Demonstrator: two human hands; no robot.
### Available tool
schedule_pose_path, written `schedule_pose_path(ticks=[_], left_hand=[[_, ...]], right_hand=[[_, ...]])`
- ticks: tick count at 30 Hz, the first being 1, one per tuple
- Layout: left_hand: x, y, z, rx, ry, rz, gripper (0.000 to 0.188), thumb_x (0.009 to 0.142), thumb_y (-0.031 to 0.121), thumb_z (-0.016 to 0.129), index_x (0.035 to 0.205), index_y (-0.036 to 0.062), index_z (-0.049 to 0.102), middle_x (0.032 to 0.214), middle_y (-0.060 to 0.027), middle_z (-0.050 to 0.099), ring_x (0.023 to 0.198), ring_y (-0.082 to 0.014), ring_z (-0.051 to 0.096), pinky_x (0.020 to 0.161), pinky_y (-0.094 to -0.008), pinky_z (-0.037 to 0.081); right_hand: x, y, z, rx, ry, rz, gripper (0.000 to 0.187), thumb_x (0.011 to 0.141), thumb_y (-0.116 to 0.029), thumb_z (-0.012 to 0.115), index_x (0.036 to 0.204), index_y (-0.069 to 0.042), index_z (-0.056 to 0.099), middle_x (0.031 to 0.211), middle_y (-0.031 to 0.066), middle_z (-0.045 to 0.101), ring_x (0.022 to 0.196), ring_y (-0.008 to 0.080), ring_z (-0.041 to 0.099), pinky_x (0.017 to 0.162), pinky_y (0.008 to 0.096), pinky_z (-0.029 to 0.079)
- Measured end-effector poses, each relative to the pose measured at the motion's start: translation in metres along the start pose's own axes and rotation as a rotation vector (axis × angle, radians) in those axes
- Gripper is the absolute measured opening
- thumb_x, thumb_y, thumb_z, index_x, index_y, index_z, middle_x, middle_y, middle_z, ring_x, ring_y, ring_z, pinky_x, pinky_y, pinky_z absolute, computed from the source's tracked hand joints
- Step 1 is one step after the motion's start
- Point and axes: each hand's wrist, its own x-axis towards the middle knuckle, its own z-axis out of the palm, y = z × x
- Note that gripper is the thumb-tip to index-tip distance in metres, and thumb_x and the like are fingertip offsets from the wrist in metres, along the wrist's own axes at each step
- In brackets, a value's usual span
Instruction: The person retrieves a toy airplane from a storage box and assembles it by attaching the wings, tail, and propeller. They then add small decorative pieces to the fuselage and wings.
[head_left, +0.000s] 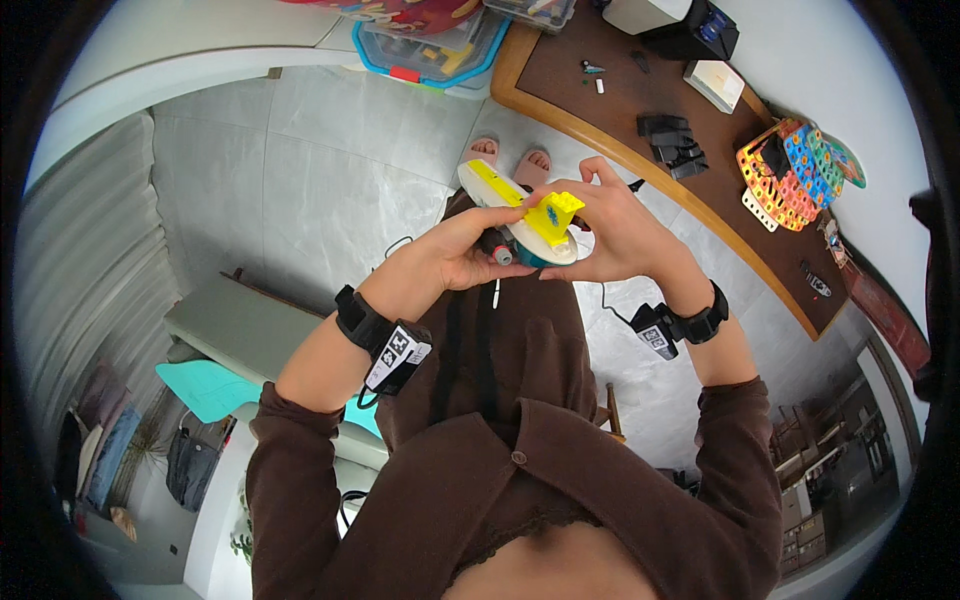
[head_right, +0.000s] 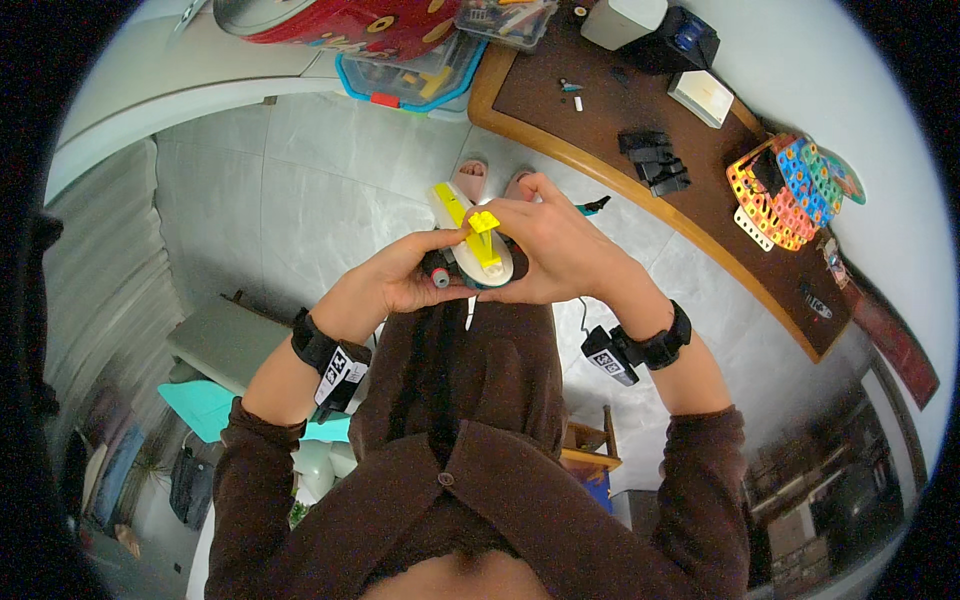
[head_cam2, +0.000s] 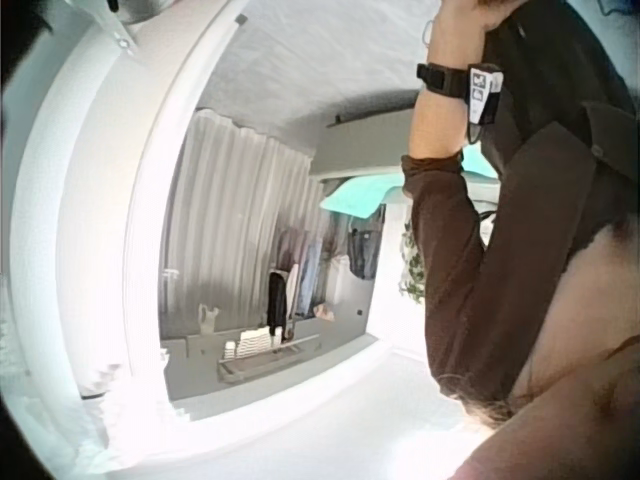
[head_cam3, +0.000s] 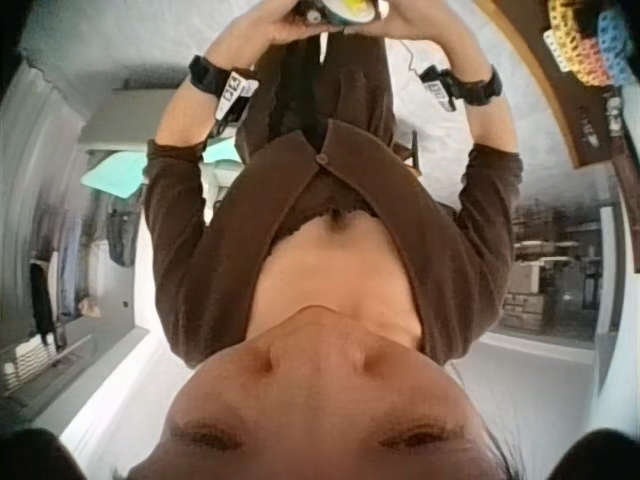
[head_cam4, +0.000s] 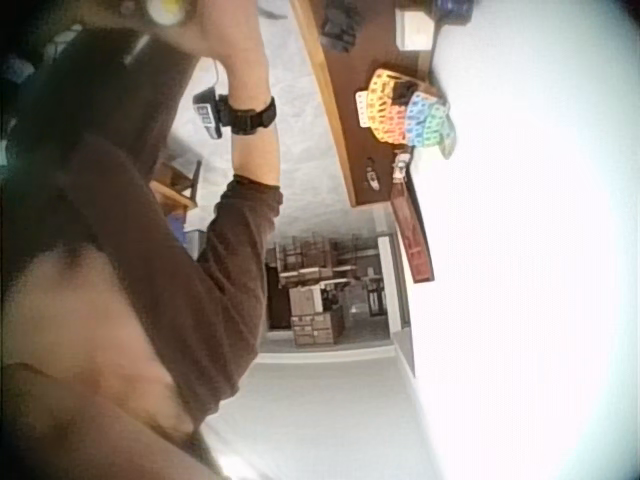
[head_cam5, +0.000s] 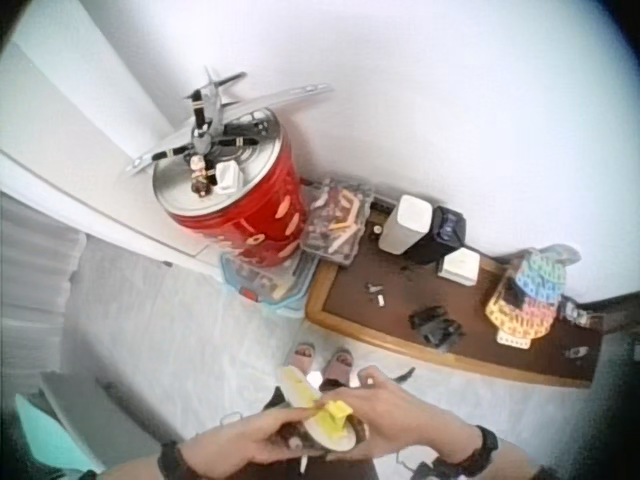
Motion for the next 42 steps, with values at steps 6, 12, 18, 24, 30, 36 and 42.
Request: schedule_pose_path(ticks=[6, 12, 18, 24, 30, 36, 42], left_hand=[[-0.001, -0.003, -0.008, -0.047, -0.059, -0.024, 0.043, 0.087, 0.016, 0.056, 0.123, 0.0013, 0.038, 0.116, -0.019, 0.051, 0.107, -0.0336, 0.054, 0.087, -0.0517, 0.05], [-0.004, -0.006, -0.007, -0.052, -0.154, -0.022, 0.043, 0.087, 0.016, 0.055, 0.123, 0.0016, 0.038, 0.117, -0.0181, 0.051, 0.108, -0.033, 0.054, 0.089, -0.0517, 0.049], [0.001, -0.002, -0.012, -0.008, -0.14, 0.001, 0.043, 0.085, 0.019, 0.061, 0.123, 0.0066, 0.043, 0.115, -0.0127, 0.054, 0.106, -0.0267, 0.056, 0.085, -0.0494, 0.05], [-0.008, -0.011, -0.027, -0.016, -0.15, -0.036, 0.042, 0.085, 0.018, 0.06, 0.121, 0.005, 0.044, 0.113, -0.0136, 0.056, 0.104, -0.0277, 0.057, 0.086, -0.0496, 0.05], [-0.012, -0.017, -0.028, 0.025, -0.217, -0.05, 0.038, 0.09, 0.022, 0.05, 0.121, 0.0019, 0.042, 0.114, -0.0149, 0.055, 0.102, -0.0261, 0.059, 0.086, -0.0453, 0.052], [-0.012, -0.013, -0.022, 0.065, -0.219, -0.015, 0.039, 0.089, 0.023, 0.052, 0.121, 0.0026, 0.043, 0.113, -0.0148, 0.056, 0.101, -0.0261, 0.06, 0.086, -0.0457, 0.051], [-0.022, -0.003, -0.02, 0.018, -0.067, 0.063, 0.039, 0.088, 0.024, 0.053, 0.119, 0.0021, 0.044, 0.114, -0.0162, 0.054, 0.103, -0.0288, 0.058, 0.088, -0.0474, 0.05]], right_hand=[[0.005, -0.005, 0.006, 0.0, 0.073, -0.089, 0.057, 0.056, -0.034, 0.08, 0.102, -0.008, 0.057, 0.083, 0.0076, 0.062, 0.076, 0.0255, 0.054, 0.086, 0.0373, 0.033], [0.004, -0.009, 0.004, -0.017, 0.11, -0.117, 0.058, 0.056, -0.033, 0.08, 0.103, -0.009, 0.057, 0.084, 0.0068, 0.062, 0.078, 0.024, 0.056, 0.087, 0.0391, 0.032], [0.003, -0.012, 0.006, -0.079, 0.088, -0.094, 0.064, 0.057, -0.033, 0.08, 0.111, -0.012, 0.052, 0.1, 0.0032, 0.061, 0.085, 0.0226, 0.057, 0.09, 0.0389, 0.03], [0.0, -0.027, 0.01, 0.01, 0.043, -0.107, 0.069, 0.058, -0.034, 0.08, 0.116, -0.009, 0.049, 0.102, 0.0061, 0.061, 0.085, 0.024, 0.056, 0.088, 0.0383, 0.03], [-0.001, -0.027, 0.01, 0.019, 0.09, -0.169, 0.067, 0.057, -0.034, 0.079, 0.112, -0.006, 0.053, 0.097, 0.0071, 0.062, 0.082, 0.0244, 0.055, 0.084, 0.0386, 0.031], [0.0, -0.025, 0.013, 0.012, 0.121, -0.172, 0.065, 0.058, -0.031, 0.079, 0.112, -0.007, 0.053, 0.098, 0.0065, 0.063, 0.081, 0.0245, 0.056, 0.083, 0.0391, 0.032], [0.0, -0.027, 0.021, -0.163, 0.24, -0.12, 0.055, 0.063, -0.032, 0.078, 0.107, -0.008, 0.057, 0.105, 0.0055, 0.064, 0.083, 0.0187, 0.059, 0.082, 0.0377, 0.031]])
